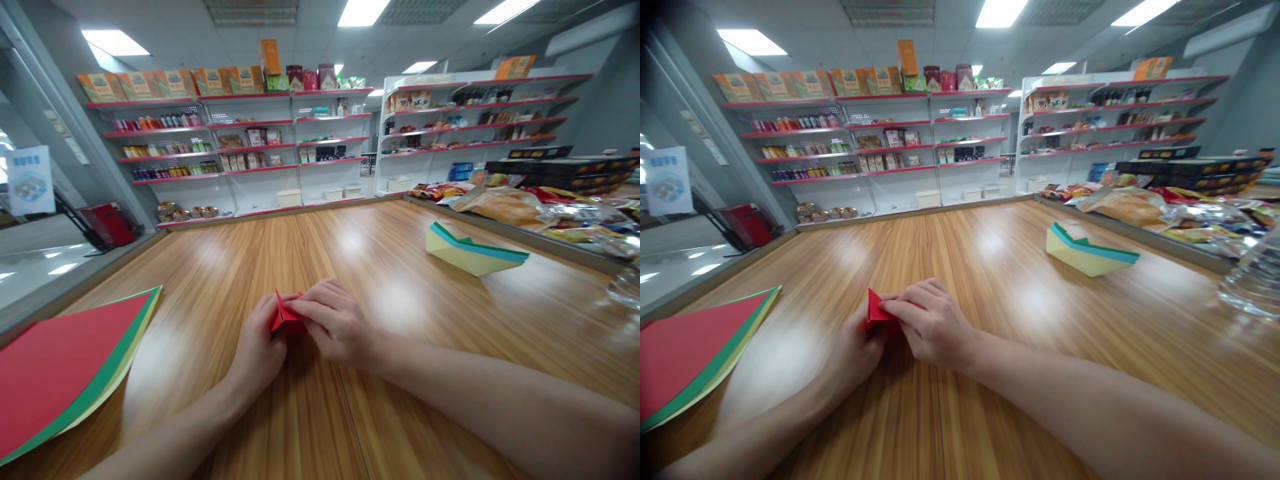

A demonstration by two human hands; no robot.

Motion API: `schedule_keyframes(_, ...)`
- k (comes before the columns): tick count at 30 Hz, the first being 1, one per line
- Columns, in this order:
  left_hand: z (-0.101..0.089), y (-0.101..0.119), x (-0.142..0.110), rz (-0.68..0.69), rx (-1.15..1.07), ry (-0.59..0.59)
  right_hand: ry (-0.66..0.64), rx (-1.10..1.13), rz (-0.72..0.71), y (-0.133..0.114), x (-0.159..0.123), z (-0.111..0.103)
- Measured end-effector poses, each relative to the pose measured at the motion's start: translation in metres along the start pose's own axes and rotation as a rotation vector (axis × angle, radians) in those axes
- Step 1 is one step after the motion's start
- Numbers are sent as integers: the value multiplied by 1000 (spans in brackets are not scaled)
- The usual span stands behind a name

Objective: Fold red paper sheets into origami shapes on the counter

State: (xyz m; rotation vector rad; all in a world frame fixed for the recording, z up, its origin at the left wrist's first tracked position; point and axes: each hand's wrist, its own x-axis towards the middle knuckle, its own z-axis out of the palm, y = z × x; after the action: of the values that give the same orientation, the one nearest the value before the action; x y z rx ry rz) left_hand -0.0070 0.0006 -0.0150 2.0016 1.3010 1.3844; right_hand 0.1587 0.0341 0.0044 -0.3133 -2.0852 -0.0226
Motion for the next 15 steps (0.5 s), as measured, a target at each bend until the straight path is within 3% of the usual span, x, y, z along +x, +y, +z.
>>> schedule_keyframes(7,-3,9,3,-194,7,42,-11,-63,-39,3,-1,1)
schedule_keyframes(15,-4,11,0,-155,108,19,-84,-15,-30,4,-4,3)
